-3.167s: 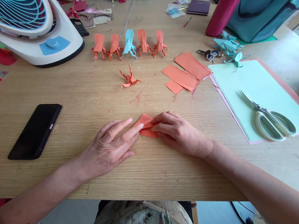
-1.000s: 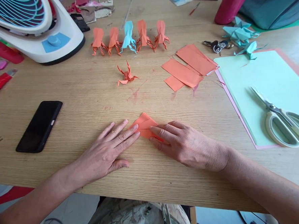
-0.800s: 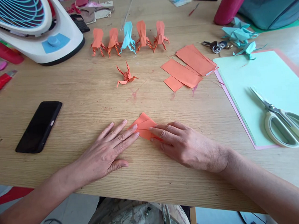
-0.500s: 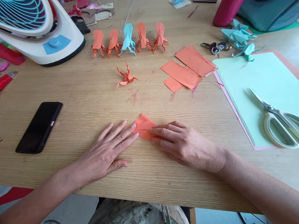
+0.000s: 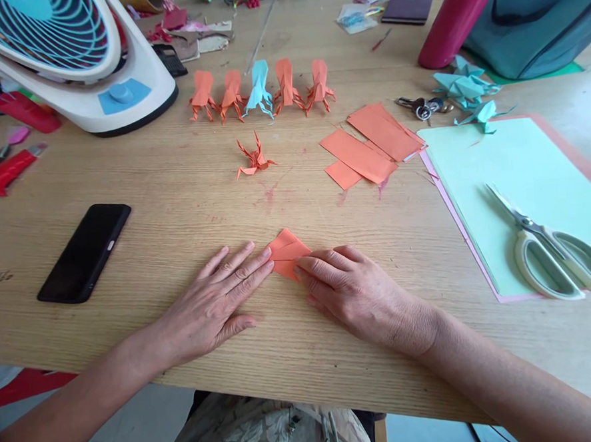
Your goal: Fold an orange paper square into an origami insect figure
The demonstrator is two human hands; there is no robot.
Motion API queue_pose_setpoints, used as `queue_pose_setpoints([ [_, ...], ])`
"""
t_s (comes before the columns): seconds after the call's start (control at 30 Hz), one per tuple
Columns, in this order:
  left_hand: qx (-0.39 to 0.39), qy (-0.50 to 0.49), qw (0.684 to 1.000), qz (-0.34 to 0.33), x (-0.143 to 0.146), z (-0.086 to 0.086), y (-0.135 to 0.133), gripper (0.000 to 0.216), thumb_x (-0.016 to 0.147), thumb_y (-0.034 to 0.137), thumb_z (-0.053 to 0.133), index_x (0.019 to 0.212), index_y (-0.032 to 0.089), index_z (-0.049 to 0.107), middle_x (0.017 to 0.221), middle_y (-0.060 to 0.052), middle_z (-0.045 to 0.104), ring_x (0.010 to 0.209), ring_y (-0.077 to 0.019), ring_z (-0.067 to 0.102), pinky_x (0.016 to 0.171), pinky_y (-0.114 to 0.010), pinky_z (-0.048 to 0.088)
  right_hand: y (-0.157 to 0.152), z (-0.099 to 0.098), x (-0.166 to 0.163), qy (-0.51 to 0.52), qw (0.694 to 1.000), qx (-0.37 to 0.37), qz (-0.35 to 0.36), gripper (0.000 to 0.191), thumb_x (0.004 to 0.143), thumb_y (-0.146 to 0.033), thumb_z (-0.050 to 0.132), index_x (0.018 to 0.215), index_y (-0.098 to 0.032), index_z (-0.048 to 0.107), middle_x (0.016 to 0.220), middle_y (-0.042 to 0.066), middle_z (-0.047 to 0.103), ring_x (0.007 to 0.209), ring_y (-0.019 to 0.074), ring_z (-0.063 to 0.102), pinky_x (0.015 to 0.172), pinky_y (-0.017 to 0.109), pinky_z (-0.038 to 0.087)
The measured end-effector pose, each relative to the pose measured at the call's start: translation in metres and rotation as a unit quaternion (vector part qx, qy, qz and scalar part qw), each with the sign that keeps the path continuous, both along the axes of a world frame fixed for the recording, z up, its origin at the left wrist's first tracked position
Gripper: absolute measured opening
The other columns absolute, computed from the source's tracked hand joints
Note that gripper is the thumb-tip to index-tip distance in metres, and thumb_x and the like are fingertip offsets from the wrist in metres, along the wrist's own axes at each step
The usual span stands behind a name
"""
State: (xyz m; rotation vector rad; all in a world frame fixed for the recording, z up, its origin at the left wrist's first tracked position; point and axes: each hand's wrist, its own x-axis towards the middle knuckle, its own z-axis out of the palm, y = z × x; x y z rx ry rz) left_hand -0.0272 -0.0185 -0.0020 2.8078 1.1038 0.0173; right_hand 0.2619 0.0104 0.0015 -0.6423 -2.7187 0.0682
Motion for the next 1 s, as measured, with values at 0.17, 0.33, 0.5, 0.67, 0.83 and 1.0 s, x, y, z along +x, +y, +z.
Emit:
queue_pose_setpoints([
  [0.17,0.020,-0.010,1.000,0.007,0.000,-0.003,0.000,0.074,0.105,0.052,0.036,0.163,0.017,0.005,0.167,-0.011,0.024,0.156,-0.0305,0.019,0.124,-0.052,0.018,-0.003,0.000,-0.003,-0.007,1.000,0.025,-0.015,0.022,0.098,-0.012,0.051,0.111,-0.011,0.069,0.125,0.013,0.068,0.104,0.0247,0.063,0.084,0.040,0.051],
  [0.33,0.035,-0.030,0.999,0.007,-0.001,-0.002,-0.002,0.068,0.105,0.051,0.035,0.162,0.017,0.018,0.165,-0.011,0.032,0.153,-0.0350,0.022,0.121,-0.054,0.019,-0.009,0.004,-0.001,0.017,0.997,0.064,-0.027,0.020,0.096,-0.009,0.054,0.110,-0.008,0.069,0.118,0.015,0.070,0.096,0.0228,0.060,0.081,0.038,0.048],
  [0.5,0.083,-0.082,0.993,-0.005,-0.003,-0.003,-0.006,0.058,0.106,0.050,0.034,0.148,0.012,0.046,0.145,-0.015,0.056,0.133,-0.0328,0.046,0.110,-0.050,0.028,-0.014,0.000,0.000,0.027,0.998,0.056,-0.002,0.019,0.096,-0.008,0.055,0.108,-0.008,0.069,0.109,0.013,0.072,0.078,0.0198,0.057,0.070,0.036,0.047],
  [0.67,0.078,-0.119,0.989,-0.038,-0.001,0.003,-0.008,0.053,0.106,0.048,0.034,0.135,0.011,0.059,0.118,-0.014,0.068,0.108,-0.0284,0.056,0.097,-0.046,0.037,-0.012,-0.004,-0.004,0.013,0.999,0.007,-0.033,0.022,0.096,-0.015,0.054,0.109,-0.006,0.069,0.125,0.018,0.067,0.092,0.0242,0.060,0.078,0.040,0.050],
  [0.83,0.001,-0.187,0.974,-0.129,0.005,0.016,0.006,0.039,0.105,0.043,0.043,0.125,0.018,0.066,0.130,-0.012,0.066,0.129,-0.0285,0.051,0.104,-0.044,0.044,-0.010,-0.005,-0.002,-0.002,0.999,-0.030,-0.037,0.026,0.101,-0.022,0.050,0.112,-0.008,0.069,0.140,0.018,0.060,0.104,0.0272,0.060,0.087,0.044,0.050],
  [1.0,0.015,-0.193,0.975,-0.109,0.005,0.015,0.027,0.036,0.101,0.013,0.048,0.136,0.015,0.057,0.142,-0.012,0.061,0.143,-0.0256,0.045,0.114,-0.045,0.044,-0.010,-0.006,-0.002,-0.001,0.999,-0.033,-0.037,0.034,0.100,-0.022,0.051,0.128,-0.006,0.062,0.143,0.020,0.058,0.107,0.0279,0.059,0.089,0.045,0.051],
])
